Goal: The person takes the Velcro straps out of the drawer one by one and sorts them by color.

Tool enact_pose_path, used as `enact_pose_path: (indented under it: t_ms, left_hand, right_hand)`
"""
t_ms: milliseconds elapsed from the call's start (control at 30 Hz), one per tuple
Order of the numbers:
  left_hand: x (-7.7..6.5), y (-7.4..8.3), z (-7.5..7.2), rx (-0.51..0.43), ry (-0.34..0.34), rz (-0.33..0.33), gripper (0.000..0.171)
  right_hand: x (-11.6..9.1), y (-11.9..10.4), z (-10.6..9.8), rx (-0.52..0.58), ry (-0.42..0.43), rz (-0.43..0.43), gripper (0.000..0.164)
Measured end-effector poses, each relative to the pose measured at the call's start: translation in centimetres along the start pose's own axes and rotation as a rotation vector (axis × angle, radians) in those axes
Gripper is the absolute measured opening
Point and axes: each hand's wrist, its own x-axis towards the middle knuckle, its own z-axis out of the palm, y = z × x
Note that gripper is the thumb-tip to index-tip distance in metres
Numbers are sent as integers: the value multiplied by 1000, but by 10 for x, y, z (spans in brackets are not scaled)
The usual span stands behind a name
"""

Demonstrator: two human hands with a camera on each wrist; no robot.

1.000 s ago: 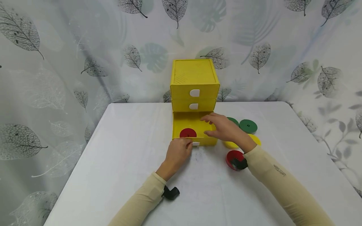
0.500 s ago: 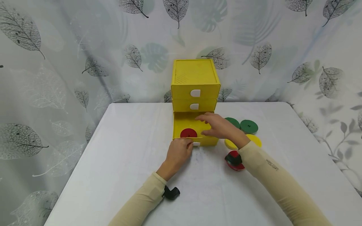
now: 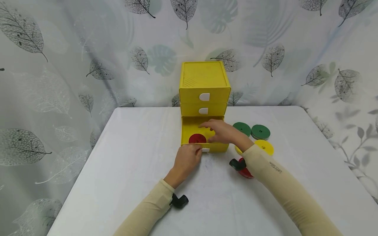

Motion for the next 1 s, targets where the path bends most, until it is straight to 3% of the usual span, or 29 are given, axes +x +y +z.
enact_pose_path:
  t_ms: [400, 1000]
  left_hand:
    - [1, 1, -1, -2, 6, 3, 5]
    - [1, -1, -1, 20, 3, 6, 7]
  right_hand:
    - [13, 5, 7, 5, -40, -6, 64]
    - [35, 17, 22, 7, -76, -83, 56]
